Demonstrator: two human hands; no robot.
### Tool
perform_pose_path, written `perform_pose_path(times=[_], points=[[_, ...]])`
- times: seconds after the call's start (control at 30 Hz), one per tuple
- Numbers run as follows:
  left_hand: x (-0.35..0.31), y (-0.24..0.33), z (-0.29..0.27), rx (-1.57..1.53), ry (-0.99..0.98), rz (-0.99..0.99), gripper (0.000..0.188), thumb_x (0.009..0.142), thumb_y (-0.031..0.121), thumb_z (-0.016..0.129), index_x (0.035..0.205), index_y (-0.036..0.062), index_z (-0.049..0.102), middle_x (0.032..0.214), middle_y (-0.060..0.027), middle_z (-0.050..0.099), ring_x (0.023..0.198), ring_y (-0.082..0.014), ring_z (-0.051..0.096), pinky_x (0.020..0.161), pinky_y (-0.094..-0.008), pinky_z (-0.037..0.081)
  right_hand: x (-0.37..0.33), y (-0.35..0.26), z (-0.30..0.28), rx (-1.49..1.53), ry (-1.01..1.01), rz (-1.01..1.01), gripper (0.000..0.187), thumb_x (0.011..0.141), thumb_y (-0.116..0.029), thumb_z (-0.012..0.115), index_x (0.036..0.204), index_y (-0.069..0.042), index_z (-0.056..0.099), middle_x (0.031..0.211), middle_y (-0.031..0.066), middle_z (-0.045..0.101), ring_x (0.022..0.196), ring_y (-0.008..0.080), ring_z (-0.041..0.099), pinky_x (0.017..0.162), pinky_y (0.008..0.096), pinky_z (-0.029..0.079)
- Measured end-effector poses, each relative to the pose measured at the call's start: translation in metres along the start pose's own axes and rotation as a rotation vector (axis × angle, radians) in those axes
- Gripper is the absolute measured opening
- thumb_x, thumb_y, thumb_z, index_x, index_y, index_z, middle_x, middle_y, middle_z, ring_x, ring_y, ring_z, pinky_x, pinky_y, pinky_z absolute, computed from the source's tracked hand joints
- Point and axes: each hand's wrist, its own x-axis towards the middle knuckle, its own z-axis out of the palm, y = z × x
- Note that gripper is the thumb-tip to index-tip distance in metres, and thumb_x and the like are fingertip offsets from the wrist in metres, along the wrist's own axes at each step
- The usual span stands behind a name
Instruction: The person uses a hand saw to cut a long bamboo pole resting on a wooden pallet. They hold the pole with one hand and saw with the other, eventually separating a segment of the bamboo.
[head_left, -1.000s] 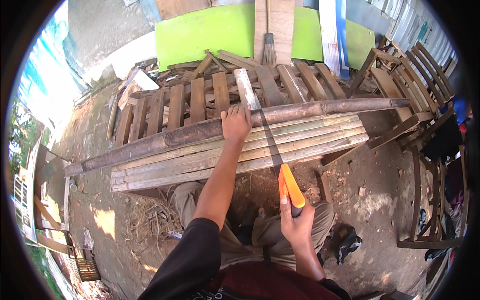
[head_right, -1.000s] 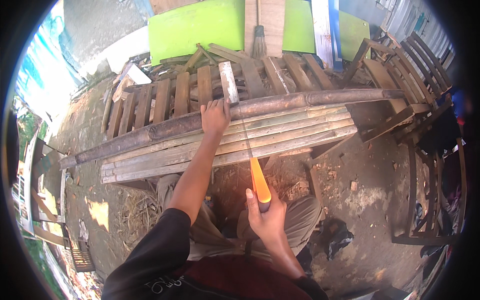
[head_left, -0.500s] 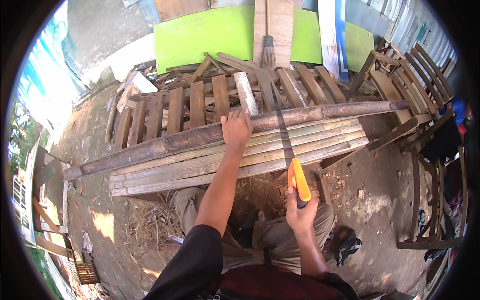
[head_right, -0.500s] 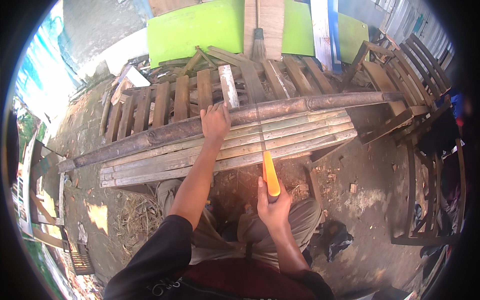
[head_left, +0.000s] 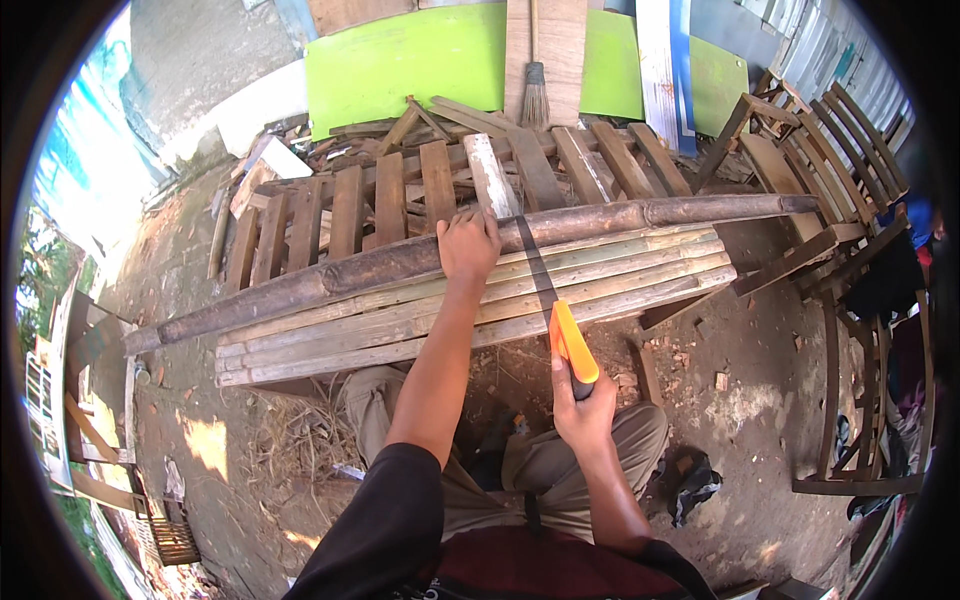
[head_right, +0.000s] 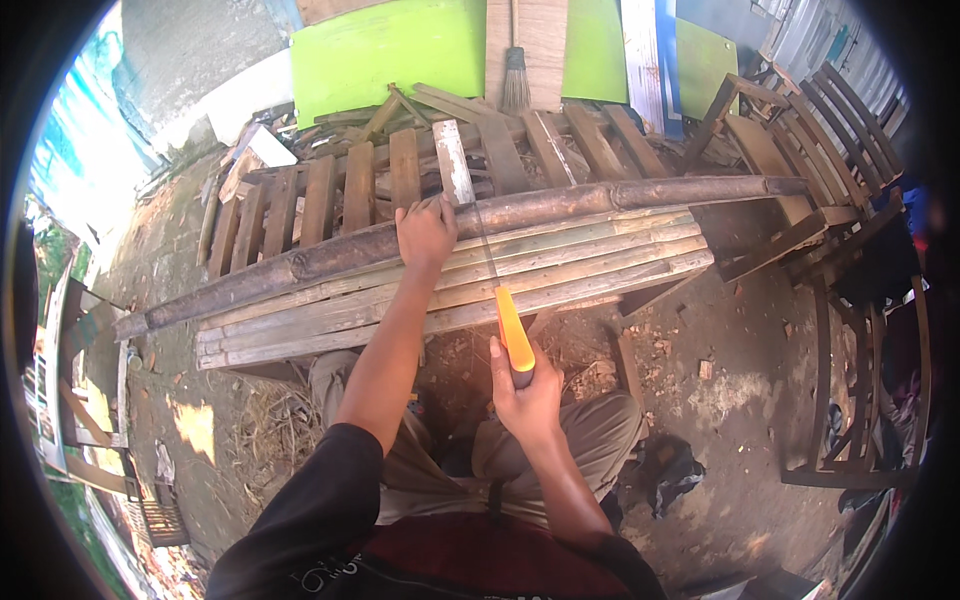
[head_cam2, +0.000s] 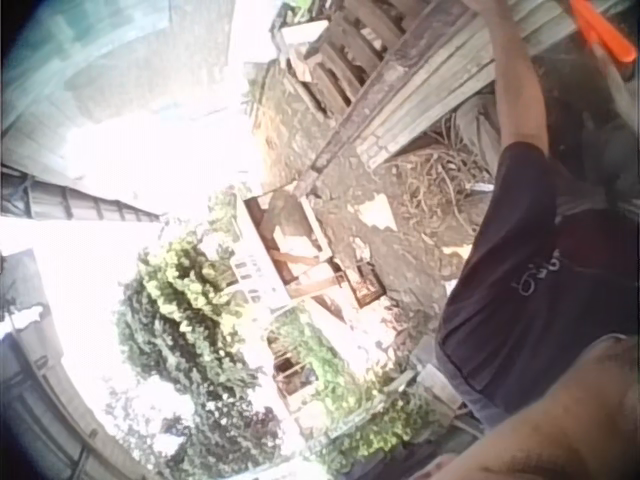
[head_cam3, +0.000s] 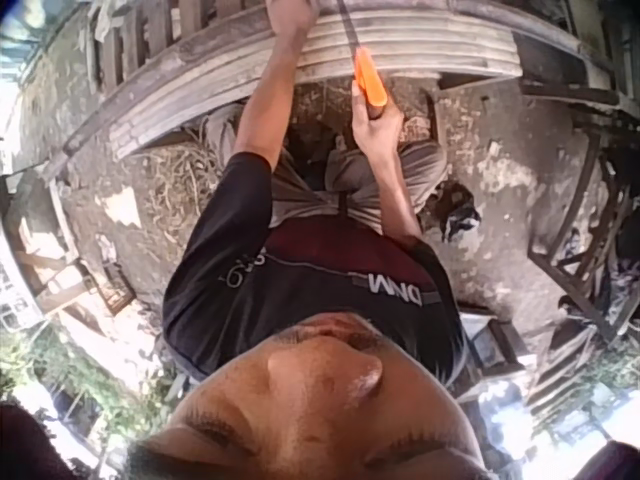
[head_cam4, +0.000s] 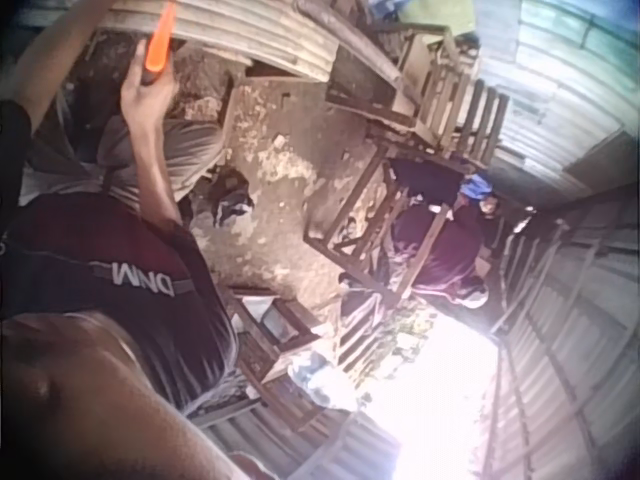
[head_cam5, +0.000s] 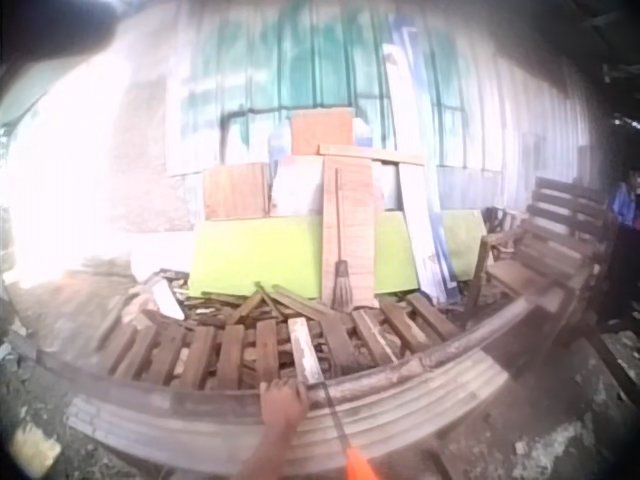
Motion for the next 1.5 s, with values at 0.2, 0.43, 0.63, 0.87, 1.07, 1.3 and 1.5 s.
perform_pose_path(times=[0.2,0.43,0.63,0.87,1.07,1.3,1.5], points=[[-0.003,0.002,-0.003,0.052,-0.070,-0.014,0.038,0.102,0.023,0.048,0.078,0.0052,0.071,0.090,-0.0112,0.074,0.089,-0.0271,0.068,0.080,-0.0410,0.042,-0.041,0.006,-0.006,-0.010,0.017,-0.059,0.014,0.094,-0.012,0.072,0.097,0.002,0.068,0.070,0.0142,0.069,0.064,0.0173,0.072,0.057,0.0305,0.052],[0.005,-0.004,0.006,0.090,-0.088,-0.007,0.037,0.102,0.024,0.047,0.080,0.0061,0.071,0.090,-0.0112,0.074,0.088,-0.0274,0.068,0.079,-0.0418,0.042,-0.033,-0.026,-0.002,0.050,-0.075,0.028,0.017,0.092,-0.012,0.074,0.086,0.000,0.063,0.061,0.0117,0.061,0.052,0.0159,0.065,0.049,0.0319,0.047],[0.006,0.009,-0.003,0.063,-0.091,-0.004,0.038,0.103,0.024,0.046,0.081,0.0053,0.071,0.091,-0.0110,0.073,0.091,-0.0262,0.067,0.082,-0.0408,0.042,-0.051,0.046,-0.019,-0.033,0.072,-0.062,0.019,0.091,-0.009,0.073,0.078,-0.001,0.062,0.059,0.0079,0.063,0.049,0.0183,0.064,0.047,0.0297,0.046],[0.007,0.005,-0.003,0.076,-0.189,-0.058,0.040,0.104,0.025,0.045,0.085,0.0041,0.073,0.098,-0.0120,0.073,0.099,-0.0257,0.066,0.085,-0.0422,0.042,-0.055,0.058,-0.012,0.237,-0.121,0.076,0.015,0.093,-0.011,0.072,0.084,0.000,0.066,0.059,0.0088,0.060,0.050,0.0189,0.061,0.049,0.0325,0.046],[0.008,0.002,-0.004,0.085,-0.206,-0.074,0.041,0.103,0.026,0.045,0.085,0.0048,0.074,0.098,-0.0104,0.074,0.097,-0.0259,0.067,0.087,-0.0420,0.042,-0.060,0.051,-0.019,-0.045,-0.004,-0.172,0.016,0.090,-0.010,0.074,0.080,0.000,0.066,0.058,0.0099,0.058,0.047,0.0227,0.060,0.047,0.0334,0.045],[0.006,0.002,-0.001,0.091,-0.126,-0.048,0.038,0.101,0.024,0.048,0.080,0.0059,0.074,0.093,-0.0100,0.075,0.093,-0.0256,0.068,0.085,-0.0409,0.042,-0.043,0.032,-0.015,0.093,-0.027,-0.059,0.020,0.093,-0.010,0.071,0.077,0.001,0.064,0.057,0.0076,0.060,0.046,0.0199,0.059,0.047,0.0335,0.044],[0.004,0.000,0.000,0.035,-0.044,-0.027,0.033,0.099,0.022,0.053,0.078,0.0055,0.073,0.091,-0.0093,0.075,0.088,-0.0255,0.069,0.082,-0.0402,0.042,-0.027,0.057,-0.002,0.171,-0.077,0.106,0.026,0.097,-0.013,0.068,0.075,0.000,0.061,0.058,-0.0009,0.055,0.053,0.0055,0.051,0.048,0.0273,0.041]])
